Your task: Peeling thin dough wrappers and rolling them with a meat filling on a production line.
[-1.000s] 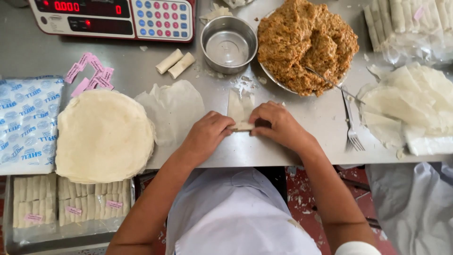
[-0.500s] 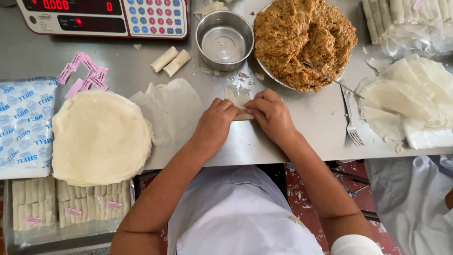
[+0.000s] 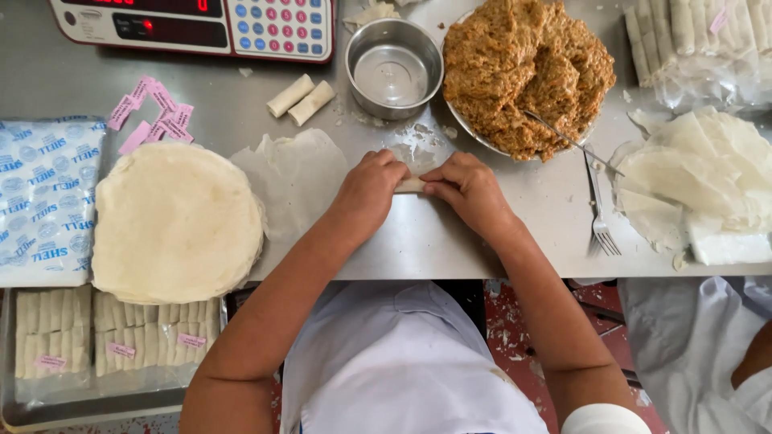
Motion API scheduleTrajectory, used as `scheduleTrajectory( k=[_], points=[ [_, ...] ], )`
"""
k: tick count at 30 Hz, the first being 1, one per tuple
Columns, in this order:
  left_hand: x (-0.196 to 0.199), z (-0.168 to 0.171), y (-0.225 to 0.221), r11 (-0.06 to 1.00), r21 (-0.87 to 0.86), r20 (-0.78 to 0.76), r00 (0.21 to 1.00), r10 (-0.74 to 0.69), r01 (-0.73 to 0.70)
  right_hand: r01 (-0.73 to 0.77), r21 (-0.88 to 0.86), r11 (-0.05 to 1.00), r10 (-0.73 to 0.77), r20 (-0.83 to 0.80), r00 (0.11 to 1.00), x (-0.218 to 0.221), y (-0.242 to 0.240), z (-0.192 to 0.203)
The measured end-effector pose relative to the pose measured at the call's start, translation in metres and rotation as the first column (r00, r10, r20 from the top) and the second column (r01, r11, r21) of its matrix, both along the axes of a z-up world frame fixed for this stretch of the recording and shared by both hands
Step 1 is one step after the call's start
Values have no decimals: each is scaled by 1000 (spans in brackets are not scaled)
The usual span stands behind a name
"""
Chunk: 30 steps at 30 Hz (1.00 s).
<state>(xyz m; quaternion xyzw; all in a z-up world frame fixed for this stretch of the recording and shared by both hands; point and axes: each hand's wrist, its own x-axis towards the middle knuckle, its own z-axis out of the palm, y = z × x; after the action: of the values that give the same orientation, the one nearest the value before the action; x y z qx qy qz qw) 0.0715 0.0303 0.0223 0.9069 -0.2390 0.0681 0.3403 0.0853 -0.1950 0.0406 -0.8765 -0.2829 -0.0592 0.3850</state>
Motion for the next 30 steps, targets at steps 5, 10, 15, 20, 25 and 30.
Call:
scheduleTrajectory(
  k=[5,10,15,20,25,30],
  points=[
    [21,-13,-3,1000,3,16,1000,1,-1,24,57,998,-26,34,999,13,-2,-21],
    [10,10,-6,997,-79,14,1000,18,-17,72,2,997,-70,211,975,-2,7,-16],
    [-3,-25,-15,973,200,254,965,63,-116,115,-273,955,10,418,908,-5,2,-11],
    [-13,32,-12,945,297,45,990,130,-138,82,-337,938,72,421,904,15,-5,-17],
    [16,-4,-7,960,245,122,986,111,-139,91,-247,965,-3,334,943,19,-4,-14],
    [38,-22,-4,981,126,238,964,116,-149,157,-194,968,-81,350,933,29,-1,-24]
  ],
)
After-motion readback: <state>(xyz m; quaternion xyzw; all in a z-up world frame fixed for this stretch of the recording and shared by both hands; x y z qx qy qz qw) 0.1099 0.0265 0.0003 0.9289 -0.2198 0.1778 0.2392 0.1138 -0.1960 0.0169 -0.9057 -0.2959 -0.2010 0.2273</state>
